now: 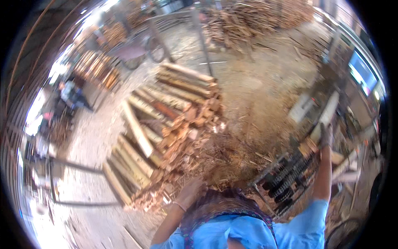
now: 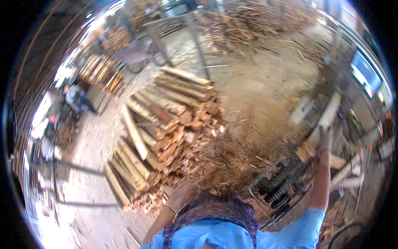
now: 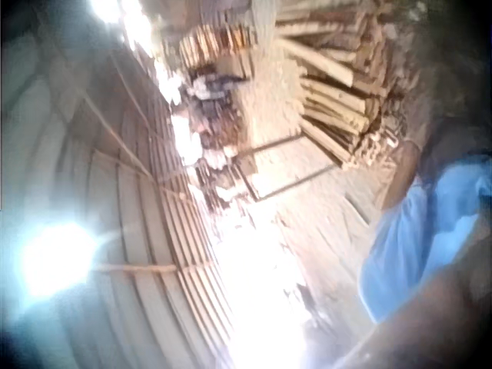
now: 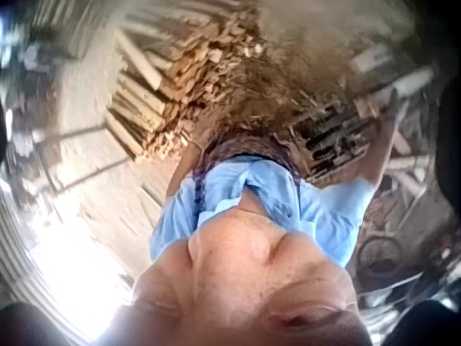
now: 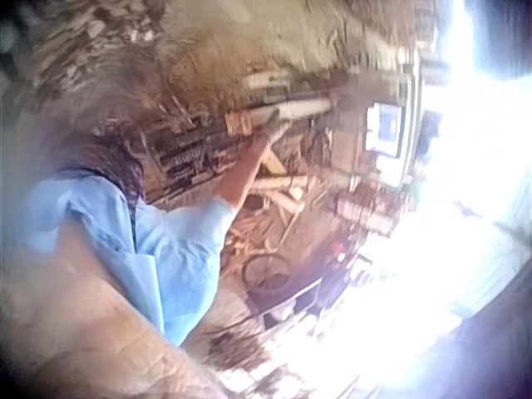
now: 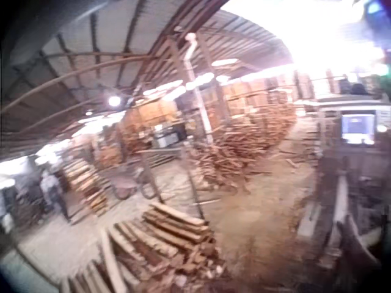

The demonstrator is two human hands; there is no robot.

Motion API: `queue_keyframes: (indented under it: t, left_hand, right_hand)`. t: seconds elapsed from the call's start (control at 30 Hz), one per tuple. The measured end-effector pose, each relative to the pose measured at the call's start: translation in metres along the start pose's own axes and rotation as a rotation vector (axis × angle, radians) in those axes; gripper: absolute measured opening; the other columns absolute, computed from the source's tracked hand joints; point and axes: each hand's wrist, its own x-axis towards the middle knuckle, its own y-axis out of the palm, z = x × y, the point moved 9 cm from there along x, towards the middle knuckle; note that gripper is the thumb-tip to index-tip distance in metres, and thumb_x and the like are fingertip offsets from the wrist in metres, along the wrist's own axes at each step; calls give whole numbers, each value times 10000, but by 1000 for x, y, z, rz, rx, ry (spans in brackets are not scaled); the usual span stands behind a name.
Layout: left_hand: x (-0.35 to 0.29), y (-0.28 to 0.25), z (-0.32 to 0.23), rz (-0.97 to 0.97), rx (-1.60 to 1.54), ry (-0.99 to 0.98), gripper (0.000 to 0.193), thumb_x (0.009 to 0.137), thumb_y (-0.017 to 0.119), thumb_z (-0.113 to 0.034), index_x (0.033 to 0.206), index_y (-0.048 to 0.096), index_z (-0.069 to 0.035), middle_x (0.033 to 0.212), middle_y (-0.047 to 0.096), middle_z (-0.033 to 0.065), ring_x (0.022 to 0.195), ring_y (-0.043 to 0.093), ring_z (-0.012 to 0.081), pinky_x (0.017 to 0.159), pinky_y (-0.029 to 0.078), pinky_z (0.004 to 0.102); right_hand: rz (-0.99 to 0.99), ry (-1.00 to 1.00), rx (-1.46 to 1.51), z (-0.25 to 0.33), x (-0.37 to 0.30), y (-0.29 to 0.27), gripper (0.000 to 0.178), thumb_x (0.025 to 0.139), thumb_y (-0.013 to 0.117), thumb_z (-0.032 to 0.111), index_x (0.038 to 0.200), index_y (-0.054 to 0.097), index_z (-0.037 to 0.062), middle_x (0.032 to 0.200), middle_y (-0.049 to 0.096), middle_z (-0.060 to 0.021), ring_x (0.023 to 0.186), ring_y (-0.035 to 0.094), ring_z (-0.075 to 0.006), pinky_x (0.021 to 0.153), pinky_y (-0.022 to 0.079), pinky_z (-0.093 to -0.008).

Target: The person repeatedly picks up wooden planks from a stack and feeds them into a planer machine. The person wears gloves and handles the wood with both hands, placing the processed planks onto a growing pile after they exit the machine.

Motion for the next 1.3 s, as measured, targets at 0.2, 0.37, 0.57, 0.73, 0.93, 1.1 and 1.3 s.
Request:
queue_keyframes:
  t: [0.2,0.37,0.57,0.73,0.93,1.1,1.3]
  left_hand:
    - [-43,-38,9,-78,362,-18,415,1084,588,-208,1446,582,-5,1519,585,171,1366,594,290,1143,492,365]
    - [-117,-75,85,-319,81,-154,453,1115,581,-249,1503,529,-23,1382,678,167,1167,703,244,970,594,377]
    - [-120,-113,77,-544,-675,-506,559,1108,598,-331,1544,478,-3,1295,733,159,1069,738,270,896,606,382]
    - [-99,-188,63,-639,-442,-455,607,1065,667,-297,1542,495,36,1368,697,165,1211,686,249,969,576,339]
    - [-29,-280,49,-703,-390,-135,619,1041,712,-240,1546,484,36,1275,687,116,1171,642,213,971,541,298]
    - [-32,-334,103,-673,-584,-183,703,1016,749,-202,1592,417,27,1444,592,134,1267,593,220,1017,541,323]
    - [6,-368,97,-681,-546,-195,604,989,749,-192,1494,511,38,1266,707,140,1127,681,231,981,526,318]
  right_hand:
    - [-193,-158,-390,-17,44,-27,752,1038,689,438,1571,458,-39,1569,509,-288,1398,523,-429,1159,435,-494]
    - [-447,-628,-73,166,-195,-19,677,1065,667,288,1619,395,11,1650,409,-251,1482,467,-377,1224,396,-509]
    - [478,-538,541,223,-387,138,751,889,778,23,1576,475,44,1528,579,-193,1394,582,-344,1162,476,-435]
    - [646,-674,59,289,-479,182,739,888,817,129,1532,490,-27,1419,655,-245,1294,659,-370,1116,515,-429]
    - [752,-536,198,288,-521,236,726,943,780,141,1581,458,14,1450,636,-241,1273,664,-345,1095,518,-424]
    - [500,-147,567,228,-408,200,378,1028,654,172,1384,554,96,1119,598,-61,946,607,-207,818,515,-342]
    - [-54,64,440,111,-198,22,214,1045,657,239,1212,633,108,902,614,-17,754,598,-165,665,518,-324]
